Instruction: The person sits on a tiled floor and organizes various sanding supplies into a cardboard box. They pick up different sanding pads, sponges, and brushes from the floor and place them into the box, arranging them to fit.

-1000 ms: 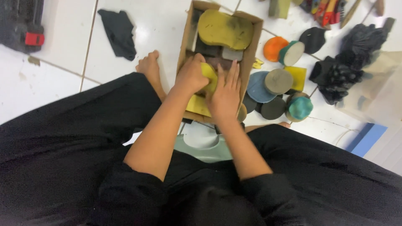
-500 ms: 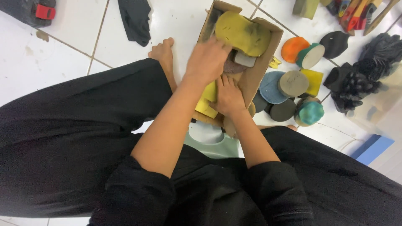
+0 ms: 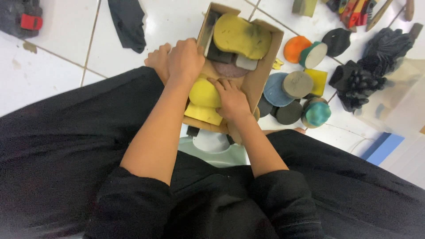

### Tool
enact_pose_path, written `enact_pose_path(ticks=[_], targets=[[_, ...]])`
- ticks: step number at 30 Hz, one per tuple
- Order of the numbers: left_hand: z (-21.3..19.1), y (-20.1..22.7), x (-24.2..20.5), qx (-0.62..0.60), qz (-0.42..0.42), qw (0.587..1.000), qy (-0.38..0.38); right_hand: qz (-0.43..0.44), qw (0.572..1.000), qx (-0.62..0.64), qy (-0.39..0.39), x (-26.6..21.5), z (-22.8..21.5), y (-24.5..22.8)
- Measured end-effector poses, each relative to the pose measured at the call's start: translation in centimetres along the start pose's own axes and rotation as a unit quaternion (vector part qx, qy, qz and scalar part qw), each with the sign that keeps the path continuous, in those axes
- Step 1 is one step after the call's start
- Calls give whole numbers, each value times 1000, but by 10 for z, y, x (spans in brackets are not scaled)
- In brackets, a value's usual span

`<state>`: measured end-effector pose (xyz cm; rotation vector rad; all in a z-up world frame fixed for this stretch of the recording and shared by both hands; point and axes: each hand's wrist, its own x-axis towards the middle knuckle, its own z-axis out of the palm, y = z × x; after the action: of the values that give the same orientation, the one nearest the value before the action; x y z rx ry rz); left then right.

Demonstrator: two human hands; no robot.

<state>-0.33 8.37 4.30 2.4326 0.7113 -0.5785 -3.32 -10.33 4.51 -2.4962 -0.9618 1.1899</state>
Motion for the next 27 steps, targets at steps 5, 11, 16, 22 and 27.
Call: enact_pose_path(ticks=[5,11,16,22,27], targets=[[-20,20,17,-200,36,974,100,19,997,26,67,9,-16,11],[-7,6,8,-345,82,934,45,122,991,53,24,29,-48,17],[-19,2,-30,-165,-27,985,-51,141,987,23,70,13,-76,4],[-8,20,-25,-206,-36,977,-38,140,978,-20,156,14,-70,9],[-1,24,-18,-166,-44,985,-26,143,980,25,138,22,-53,13]])
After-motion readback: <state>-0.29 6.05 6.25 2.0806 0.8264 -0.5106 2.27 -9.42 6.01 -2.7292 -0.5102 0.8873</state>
